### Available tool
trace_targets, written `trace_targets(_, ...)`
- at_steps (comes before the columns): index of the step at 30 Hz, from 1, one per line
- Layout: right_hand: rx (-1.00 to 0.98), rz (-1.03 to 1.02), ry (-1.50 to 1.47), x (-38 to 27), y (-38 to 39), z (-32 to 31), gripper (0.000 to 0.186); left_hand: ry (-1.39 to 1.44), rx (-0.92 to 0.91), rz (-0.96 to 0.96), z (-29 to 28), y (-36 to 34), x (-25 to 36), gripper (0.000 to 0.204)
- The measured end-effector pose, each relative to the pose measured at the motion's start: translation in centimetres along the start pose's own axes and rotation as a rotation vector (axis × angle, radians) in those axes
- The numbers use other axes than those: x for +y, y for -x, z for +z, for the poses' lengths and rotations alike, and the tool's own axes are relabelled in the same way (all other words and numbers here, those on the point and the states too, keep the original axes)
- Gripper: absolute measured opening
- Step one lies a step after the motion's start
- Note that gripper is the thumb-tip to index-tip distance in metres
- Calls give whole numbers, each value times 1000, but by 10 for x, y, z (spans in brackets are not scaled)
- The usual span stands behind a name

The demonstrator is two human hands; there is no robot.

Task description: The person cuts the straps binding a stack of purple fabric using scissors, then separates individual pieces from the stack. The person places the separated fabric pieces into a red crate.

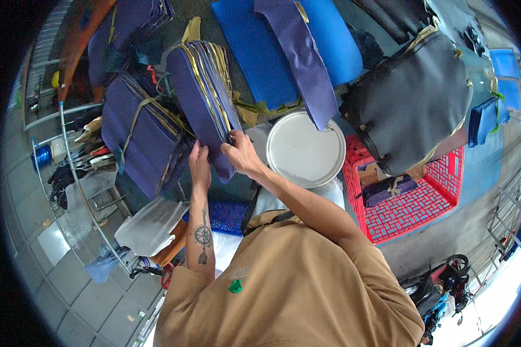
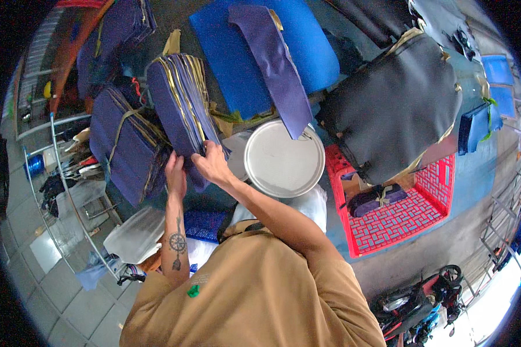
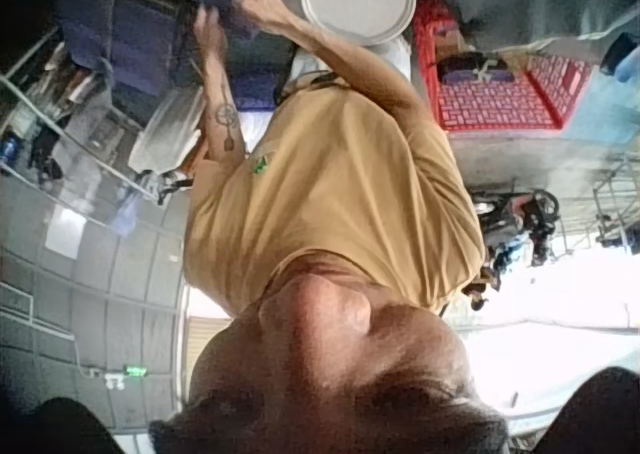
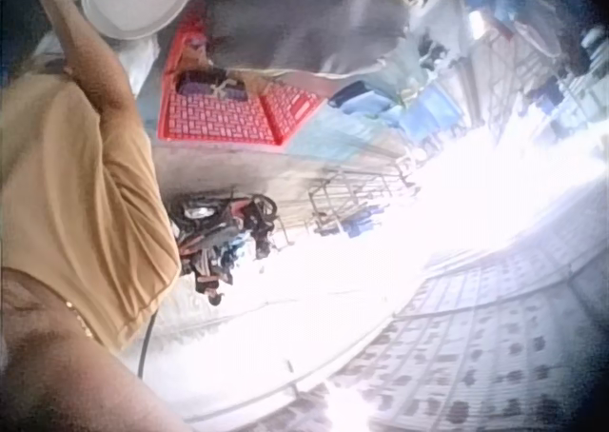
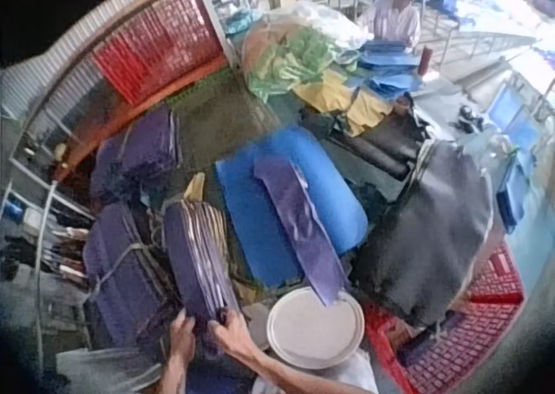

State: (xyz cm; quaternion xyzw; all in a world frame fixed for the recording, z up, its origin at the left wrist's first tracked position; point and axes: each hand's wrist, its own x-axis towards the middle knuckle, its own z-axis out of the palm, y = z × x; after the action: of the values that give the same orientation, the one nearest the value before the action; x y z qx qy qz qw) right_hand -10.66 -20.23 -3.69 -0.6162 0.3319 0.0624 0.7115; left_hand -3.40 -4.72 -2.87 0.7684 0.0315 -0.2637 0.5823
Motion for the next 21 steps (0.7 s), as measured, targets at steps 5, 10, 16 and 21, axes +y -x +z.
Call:
trace_targets(5, -38, 43, -16, -20, 8, 1, 82, -3, -49, -8, -4, -3, -3, 47)
trace_targets(10, -33, 42, 158, -34, 24, 4, 92, -85, -6, -4, -5, -3, -1, 48)
trace_targets(16, -38, -70, 311, -21, 15, 7, 77, -10, -8, -45, -5, -3, -3, 48)
trace_targets(21, 104, -247, 406, -16, 22, 19, 77, -98, -7, 19, -2, -2, 2, 44)
